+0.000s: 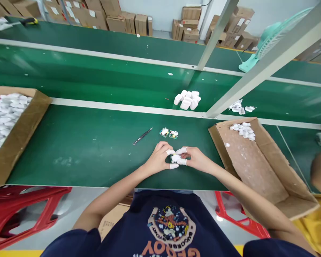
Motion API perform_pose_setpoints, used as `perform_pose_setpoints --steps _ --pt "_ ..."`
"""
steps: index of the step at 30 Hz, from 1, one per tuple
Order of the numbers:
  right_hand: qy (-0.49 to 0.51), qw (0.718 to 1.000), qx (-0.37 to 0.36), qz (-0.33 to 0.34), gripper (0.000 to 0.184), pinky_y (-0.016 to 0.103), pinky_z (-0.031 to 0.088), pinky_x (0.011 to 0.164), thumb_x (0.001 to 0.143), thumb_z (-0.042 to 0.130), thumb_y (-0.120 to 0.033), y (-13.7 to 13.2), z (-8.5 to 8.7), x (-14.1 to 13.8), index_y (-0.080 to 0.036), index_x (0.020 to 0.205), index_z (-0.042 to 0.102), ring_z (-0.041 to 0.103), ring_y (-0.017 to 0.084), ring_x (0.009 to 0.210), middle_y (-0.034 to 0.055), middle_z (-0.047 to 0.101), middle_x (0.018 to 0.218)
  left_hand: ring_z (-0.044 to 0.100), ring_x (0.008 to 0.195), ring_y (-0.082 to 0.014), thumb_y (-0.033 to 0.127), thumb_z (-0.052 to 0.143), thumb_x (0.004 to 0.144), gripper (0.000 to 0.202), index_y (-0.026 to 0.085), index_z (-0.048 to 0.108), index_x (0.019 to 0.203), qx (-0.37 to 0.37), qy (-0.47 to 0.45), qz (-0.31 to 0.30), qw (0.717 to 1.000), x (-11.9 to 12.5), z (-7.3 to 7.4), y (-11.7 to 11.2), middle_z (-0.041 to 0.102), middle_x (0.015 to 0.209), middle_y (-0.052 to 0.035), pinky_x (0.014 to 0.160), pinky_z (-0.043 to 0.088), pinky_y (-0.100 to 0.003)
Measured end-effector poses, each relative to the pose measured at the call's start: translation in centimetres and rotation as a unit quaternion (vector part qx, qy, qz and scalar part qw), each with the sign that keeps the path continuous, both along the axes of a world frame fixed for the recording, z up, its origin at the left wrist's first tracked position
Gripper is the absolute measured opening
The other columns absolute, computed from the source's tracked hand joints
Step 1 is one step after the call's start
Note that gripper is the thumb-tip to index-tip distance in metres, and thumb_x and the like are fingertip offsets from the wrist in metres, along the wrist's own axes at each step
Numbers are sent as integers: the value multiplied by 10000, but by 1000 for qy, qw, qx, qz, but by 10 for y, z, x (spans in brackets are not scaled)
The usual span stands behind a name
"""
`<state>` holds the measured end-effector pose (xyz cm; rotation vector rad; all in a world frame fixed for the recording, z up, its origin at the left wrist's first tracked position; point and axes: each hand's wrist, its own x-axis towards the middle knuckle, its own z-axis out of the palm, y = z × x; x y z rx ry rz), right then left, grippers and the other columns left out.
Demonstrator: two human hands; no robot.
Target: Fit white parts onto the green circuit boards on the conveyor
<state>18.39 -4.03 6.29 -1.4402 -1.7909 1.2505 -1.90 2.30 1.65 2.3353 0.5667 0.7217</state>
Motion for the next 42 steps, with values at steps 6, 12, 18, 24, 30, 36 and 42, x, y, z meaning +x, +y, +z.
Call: perform_pose_setpoints --steps 6,12,18,24,30,36,42 --pt "-47 997 30 -44 227 325 554 699 794 674 -311 -11 -10 -10 -159 957 635 642 171 719 52 666 860 438 1073 -263 427 704 774 354 185 585 1004 33 26 -2 999 3 1 -5 618 1032 -79 911 385 -420" --pt "-27 990 87 -107 218 352 557 741 847 619 -333 -27 -24 -21 -192 1013 617 637 174 759 47 626 901 435 1076 -266 406 695 790 337 183 576 1012 35 24 -14 999 2 -1 -7 605 1035 -85 916 394 -420" --pt "-41 980 162 -110 366 419 509 919 848 640 -299 -29 -28 -17 -256 1198 542 587 236 1083 82 562 1191 419 1112 -268 462 720 764 436 184 573 1066 -9 13 -12 1000 2 0 -2 575 1074 -93 965 396 -432" --pt "3 978 171 -115 204 400 513 854 853 652 -312 -30 -46 -10 -253 1041 598 606 217 976 53 599 1046 413 1091 -260 469 772 696 469 169 606 1016 -81 1 -47 996 7 -12 2 574 1019 -85 942 427 -407" --pt "17 986 144 -76 304 401 514 844 857 626 -312 -35 -50 -6 -262 1144 539 583 224 994 74 551 1120 434 1066 -235 409 788 697 377 194 645 971 -166 -3 -96 982 10 -17 1 578 1010 -67 934 433 -385" --pt "-35 992 101 61 444 448 466 992 811 657 -267 -36 -36 7 -280 1218 480 493 263 1186 104 402 1282 435 1102 -245 410 764 721 341 193 667 965 -193 19 -143 970 8 -7 5 582 1017 -58 959 419 -356" --pt "-85 984 135 76 558 511 527 941 779 623 -223 -44 -39 -2 -344 1290 434 559 302 1146 106 449 1264 487 1059 -264 528 780 646 374 219 684 832 -146 7 -146 978 8 -24 -1 631 941 -60 962 424 -393"
